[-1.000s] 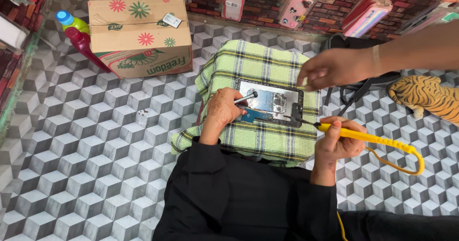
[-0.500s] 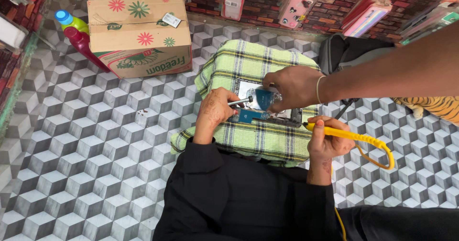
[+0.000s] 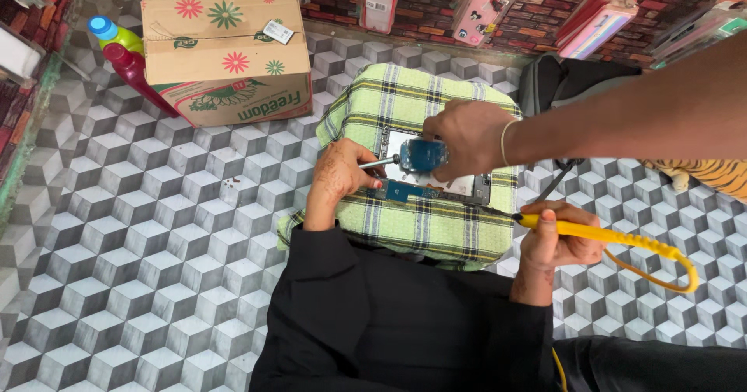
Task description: The person uses a soldering iron and a small tool to work on a disassembled electronic device placed on a plaid cloth. They repeatedly apply heat and manipulate components on the device's internal circuitry.
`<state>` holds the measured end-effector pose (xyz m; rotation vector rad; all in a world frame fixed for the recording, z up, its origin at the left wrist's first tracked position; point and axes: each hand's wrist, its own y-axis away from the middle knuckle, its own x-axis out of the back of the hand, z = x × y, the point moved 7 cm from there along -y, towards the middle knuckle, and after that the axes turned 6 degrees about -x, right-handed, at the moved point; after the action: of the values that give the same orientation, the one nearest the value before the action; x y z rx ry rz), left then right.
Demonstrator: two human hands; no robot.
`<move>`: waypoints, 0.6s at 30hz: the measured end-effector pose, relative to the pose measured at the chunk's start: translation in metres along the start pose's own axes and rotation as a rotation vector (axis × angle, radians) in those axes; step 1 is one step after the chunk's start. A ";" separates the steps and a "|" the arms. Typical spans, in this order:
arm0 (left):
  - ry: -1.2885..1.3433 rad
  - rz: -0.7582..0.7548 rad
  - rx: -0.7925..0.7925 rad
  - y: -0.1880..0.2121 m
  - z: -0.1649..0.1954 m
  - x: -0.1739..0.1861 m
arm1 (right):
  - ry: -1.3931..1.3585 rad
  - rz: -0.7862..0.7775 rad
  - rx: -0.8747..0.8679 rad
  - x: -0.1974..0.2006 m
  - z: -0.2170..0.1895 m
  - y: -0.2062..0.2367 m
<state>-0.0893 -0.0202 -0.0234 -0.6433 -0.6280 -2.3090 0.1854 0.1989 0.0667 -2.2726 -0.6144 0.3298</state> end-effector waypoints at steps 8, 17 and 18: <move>0.085 0.011 -0.019 -0.009 -0.015 0.002 | -0.215 0.112 -0.092 0.026 0.023 0.001; 0.019 0.213 -0.012 -0.039 0.039 -0.023 | -0.220 0.208 -0.038 0.042 0.028 -0.009; 0.023 0.224 -0.033 -0.038 0.045 -0.027 | -0.214 0.205 -0.044 0.043 0.028 -0.008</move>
<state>-0.0854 0.0442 -0.0151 -0.6659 -0.4819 -2.1190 0.2074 0.2431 0.0510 -2.3658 -0.4992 0.6731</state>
